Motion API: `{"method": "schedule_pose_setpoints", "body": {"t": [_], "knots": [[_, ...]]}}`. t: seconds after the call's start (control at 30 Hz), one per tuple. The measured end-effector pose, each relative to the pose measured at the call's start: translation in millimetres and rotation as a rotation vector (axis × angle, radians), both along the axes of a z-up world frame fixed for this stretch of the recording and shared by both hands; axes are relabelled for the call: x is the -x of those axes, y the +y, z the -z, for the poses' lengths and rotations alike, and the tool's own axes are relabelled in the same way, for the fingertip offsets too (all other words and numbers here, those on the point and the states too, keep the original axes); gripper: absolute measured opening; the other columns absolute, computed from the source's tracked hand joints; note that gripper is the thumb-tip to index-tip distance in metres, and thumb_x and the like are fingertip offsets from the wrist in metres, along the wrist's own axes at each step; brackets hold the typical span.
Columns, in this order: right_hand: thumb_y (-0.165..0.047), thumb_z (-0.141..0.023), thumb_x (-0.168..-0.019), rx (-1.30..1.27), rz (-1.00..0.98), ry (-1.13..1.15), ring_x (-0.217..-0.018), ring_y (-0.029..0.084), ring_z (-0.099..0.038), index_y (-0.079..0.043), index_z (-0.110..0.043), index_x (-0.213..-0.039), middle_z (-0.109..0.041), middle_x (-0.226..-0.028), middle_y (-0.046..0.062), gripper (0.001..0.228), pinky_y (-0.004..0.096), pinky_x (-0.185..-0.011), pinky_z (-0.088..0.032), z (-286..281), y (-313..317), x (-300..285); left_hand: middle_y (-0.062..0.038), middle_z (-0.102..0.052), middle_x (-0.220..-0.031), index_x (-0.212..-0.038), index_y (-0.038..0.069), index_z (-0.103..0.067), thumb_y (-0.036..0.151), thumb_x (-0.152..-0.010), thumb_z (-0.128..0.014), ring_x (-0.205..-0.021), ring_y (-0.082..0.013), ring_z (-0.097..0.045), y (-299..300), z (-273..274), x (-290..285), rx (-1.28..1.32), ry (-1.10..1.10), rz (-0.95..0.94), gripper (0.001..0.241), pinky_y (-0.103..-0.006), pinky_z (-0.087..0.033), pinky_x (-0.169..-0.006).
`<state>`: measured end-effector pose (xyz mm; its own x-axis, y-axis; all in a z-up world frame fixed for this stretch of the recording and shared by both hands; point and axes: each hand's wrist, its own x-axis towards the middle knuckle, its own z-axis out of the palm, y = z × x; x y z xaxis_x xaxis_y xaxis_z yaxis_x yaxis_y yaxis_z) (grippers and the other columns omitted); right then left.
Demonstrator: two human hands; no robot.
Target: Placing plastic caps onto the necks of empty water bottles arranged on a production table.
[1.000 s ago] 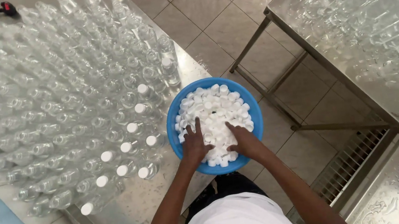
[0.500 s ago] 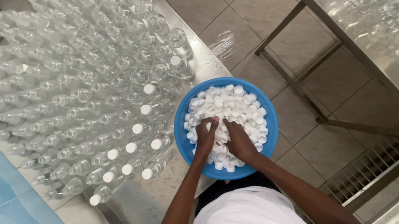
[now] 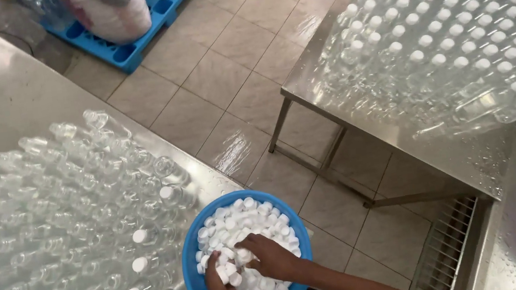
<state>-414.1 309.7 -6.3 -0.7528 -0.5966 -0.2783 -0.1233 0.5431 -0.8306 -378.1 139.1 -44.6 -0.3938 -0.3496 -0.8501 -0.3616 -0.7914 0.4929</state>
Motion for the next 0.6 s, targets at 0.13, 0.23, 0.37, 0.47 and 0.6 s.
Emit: {"method": "schedule_pose_setpoints", "body": {"t": [0.13,0.23,0.37,0.47,0.6], "knots": [[-0.018,-0.083,-0.094,-0.205,-0.113,0.178,-0.149,0.045,-0.038,-0.015,-0.051,-0.16,-0.042,-0.167,0.024,0.073,0.058,-0.114,-0.037,22,9,4,-0.008,-0.067,-0.093,-0.113,0.019,-0.068,0.033,-0.096,-0.077,-0.084,-0.0251,-0.067,-20,36,-17,-0.075,0.093,0.034,0.024,-0.0335,-0.044,-0.057],[-0.033,-0.073,-0.104,0.035,0.013,0.228,-0.142,0.037,-0.049,-0.017,-0.06,-0.151,-0.053,-0.155,0.017,0.051,0.052,-0.114,-0.044,18,8,-3,-0.018,-0.067,-0.091,-0.124,0.016,-0.067,0.032,-0.104,-0.07,-0.083,-0.0279,-0.064,-26,54,-25,-0.187,0.152,0.059,0.025,-0.0363,-0.045,-0.064],[-0.043,-0.055,-0.111,0.031,0.008,-0.005,-0.138,0.034,-0.056,-0.018,-0.06,-0.154,-0.064,-0.15,0.013,0.05,0.05,-0.111,-0.044,-53,-15,-18,-0.008,-0.063,-0.101,-0.122,0.015,-0.065,0.029,-0.1,-0.073,-0.078,-0.0196,-0.062,-30,12,-42,-0.349,0.214,0.161,0.027,-0.032,-0.045,-0.058],[-0.032,-0.059,-0.112,0.021,-0.017,-0.024,-0.116,0.029,-0.067,-0.021,-0.076,-0.119,-0.067,-0.128,0.01,0.022,0.042,-0.095,-0.05,-57,-20,-31,-0.013,-0.063,-0.128,-0.138,0.01,-0.065,0.018,-0.105,-0.065,-0.092,-0.0229,-0.061,-36,-1,-59,-0.296,0.231,0.203,0.033,-0.0344,-0.048,-0.065],[-0.022,-0.073,-0.104,-0.005,0.005,-0.002,-0.108,0.028,-0.068,-0.017,-0.073,-0.139,-0.063,-0.124,0.009,0.036,0.04,-0.088,-0.053,-28,-27,-57,-0.01,-0.066,-0.095,-0.119,0.017,-0.064,0.03,-0.101,-0.074,-0.074,-0.0162,-0.065,-50,-17,-86,-0.45,0.199,0.311,0.024,-0.0288,-0.05,-0.054]]}}
